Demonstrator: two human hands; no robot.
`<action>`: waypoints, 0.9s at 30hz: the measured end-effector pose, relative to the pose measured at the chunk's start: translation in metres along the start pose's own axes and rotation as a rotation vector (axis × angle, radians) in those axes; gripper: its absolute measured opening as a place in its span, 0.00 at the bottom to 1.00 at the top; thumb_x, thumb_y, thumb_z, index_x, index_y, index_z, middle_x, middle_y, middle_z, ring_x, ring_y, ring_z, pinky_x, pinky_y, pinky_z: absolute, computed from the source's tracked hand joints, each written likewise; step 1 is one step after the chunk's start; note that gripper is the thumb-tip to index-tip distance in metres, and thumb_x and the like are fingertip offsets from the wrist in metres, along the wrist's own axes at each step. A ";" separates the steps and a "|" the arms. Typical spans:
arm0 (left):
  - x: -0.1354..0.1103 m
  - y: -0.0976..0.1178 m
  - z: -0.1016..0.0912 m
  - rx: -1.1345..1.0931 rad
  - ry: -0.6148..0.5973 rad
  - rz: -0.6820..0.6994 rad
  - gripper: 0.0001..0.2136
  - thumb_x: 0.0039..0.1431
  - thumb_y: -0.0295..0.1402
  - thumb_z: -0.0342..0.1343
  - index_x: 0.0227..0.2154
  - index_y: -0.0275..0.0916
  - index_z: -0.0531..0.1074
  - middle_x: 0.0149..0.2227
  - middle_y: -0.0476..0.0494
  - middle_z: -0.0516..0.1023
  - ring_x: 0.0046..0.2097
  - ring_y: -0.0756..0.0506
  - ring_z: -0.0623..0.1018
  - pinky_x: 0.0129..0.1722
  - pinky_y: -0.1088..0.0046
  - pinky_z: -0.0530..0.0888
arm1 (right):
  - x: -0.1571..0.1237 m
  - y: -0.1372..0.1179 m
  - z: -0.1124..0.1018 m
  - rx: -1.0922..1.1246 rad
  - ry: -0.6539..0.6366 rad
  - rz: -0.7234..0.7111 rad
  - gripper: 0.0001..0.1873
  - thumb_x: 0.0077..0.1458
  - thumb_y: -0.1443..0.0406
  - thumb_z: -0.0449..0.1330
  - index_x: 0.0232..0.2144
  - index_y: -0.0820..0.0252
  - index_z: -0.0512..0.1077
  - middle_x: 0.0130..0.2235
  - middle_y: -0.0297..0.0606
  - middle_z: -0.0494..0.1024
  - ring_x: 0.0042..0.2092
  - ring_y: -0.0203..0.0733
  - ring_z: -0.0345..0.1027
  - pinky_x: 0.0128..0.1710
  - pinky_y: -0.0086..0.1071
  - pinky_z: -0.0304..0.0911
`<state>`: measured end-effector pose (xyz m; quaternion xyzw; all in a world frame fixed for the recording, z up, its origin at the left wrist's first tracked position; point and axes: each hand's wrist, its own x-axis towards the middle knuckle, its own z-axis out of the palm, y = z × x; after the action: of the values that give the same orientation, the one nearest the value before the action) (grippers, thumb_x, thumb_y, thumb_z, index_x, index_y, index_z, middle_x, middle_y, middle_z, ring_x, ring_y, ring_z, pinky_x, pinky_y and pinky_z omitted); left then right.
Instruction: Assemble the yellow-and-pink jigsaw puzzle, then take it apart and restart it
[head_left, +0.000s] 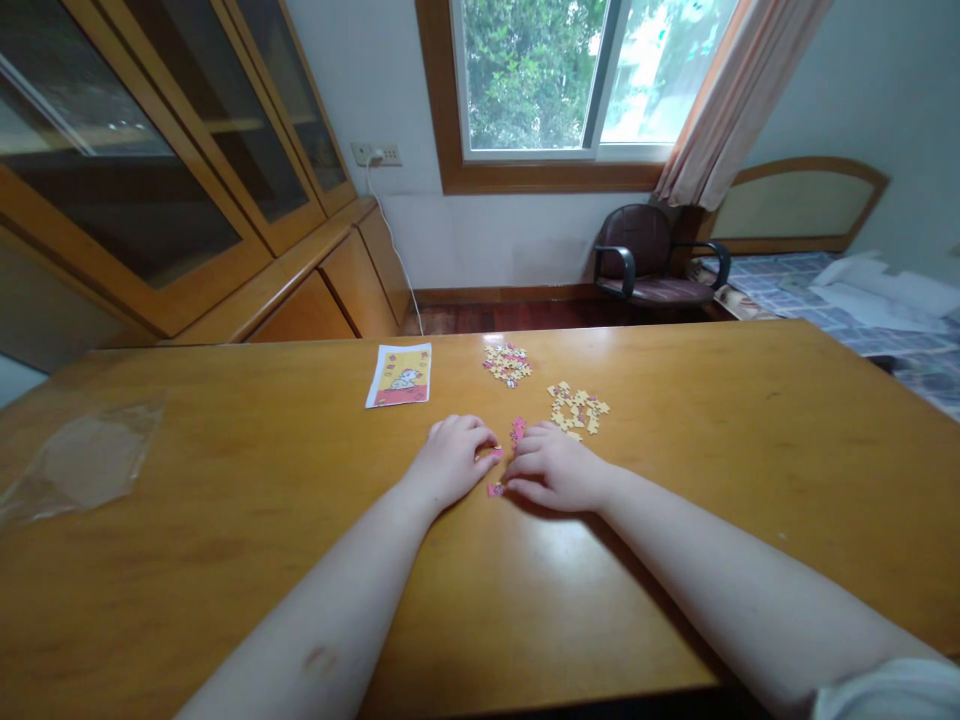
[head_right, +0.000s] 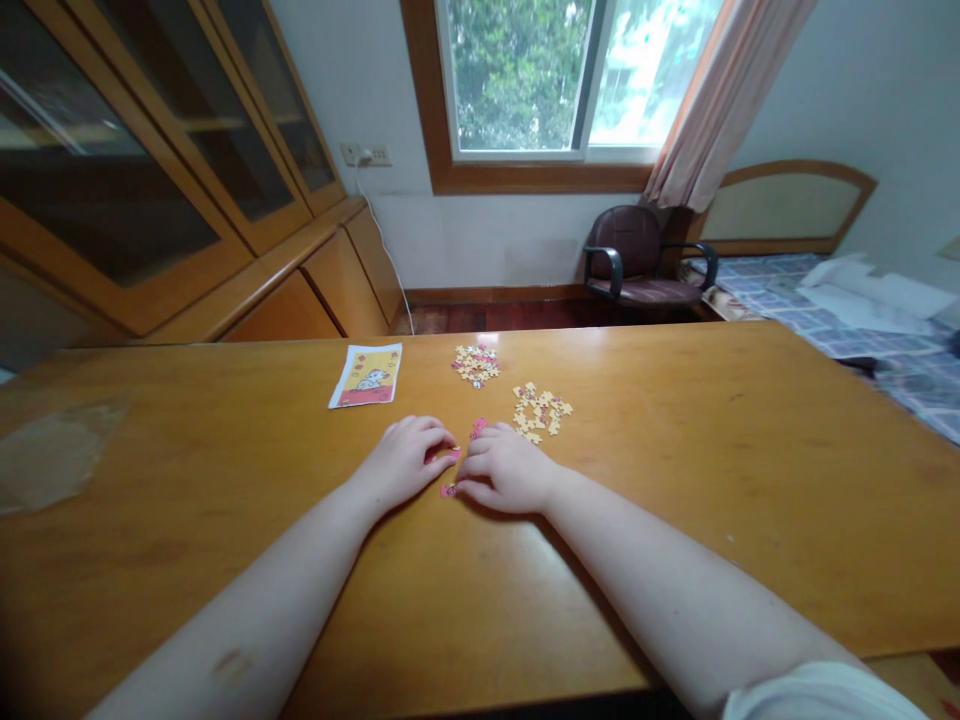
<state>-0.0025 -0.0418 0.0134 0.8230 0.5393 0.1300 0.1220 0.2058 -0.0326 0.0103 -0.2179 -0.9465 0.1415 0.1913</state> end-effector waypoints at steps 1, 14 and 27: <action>0.000 -0.001 0.000 -0.008 -0.003 0.010 0.07 0.58 0.37 0.57 0.36 0.44 0.78 0.40 0.45 0.77 0.43 0.43 0.73 0.46 0.64 0.68 | 0.000 0.000 0.000 -0.001 -0.002 0.002 0.10 0.60 0.61 0.57 0.34 0.57 0.77 0.32 0.37 0.77 0.39 0.41 0.68 0.43 0.37 0.55; -0.002 -0.002 -0.005 0.020 0.009 -0.027 0.06 0.57 0.37 0.58 0.33 0.41 0.76 0.38 0.44 0.77 0.42 0.43 0.73 0.45 0.63 0.68 | 0.000 0.005 0.004 -0.093 0.018 0.215 0.12 0.59 0.58 0.58 0.41 0.57 0.76 0.40 0.42 0.75 0.43 0.45 0.63 0.46 0.40 0.56; -0.005 0.000 -0.003 0.063 0.010 0.029 0.08 0.60 0.37 0.55 0.37 0.41 0.75 0.40 0.43 0.77 0.43 0.43 0.73 0.46 0.62 0.68 | -0.001 0.002 0.000 0.003 0.001 0.050 0.10 0.60 0.59 0.58 0.35 0.55 0.78 0.34 0.38 0.76 0.42 0.42 0.65 0.46 0.39 0.55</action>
<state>-0.0050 -0.0459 0.0159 0.8336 0.5316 0.1188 0.0914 0.2071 -0.0311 0.0097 -0.2415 -0.9404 0.1478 0.1886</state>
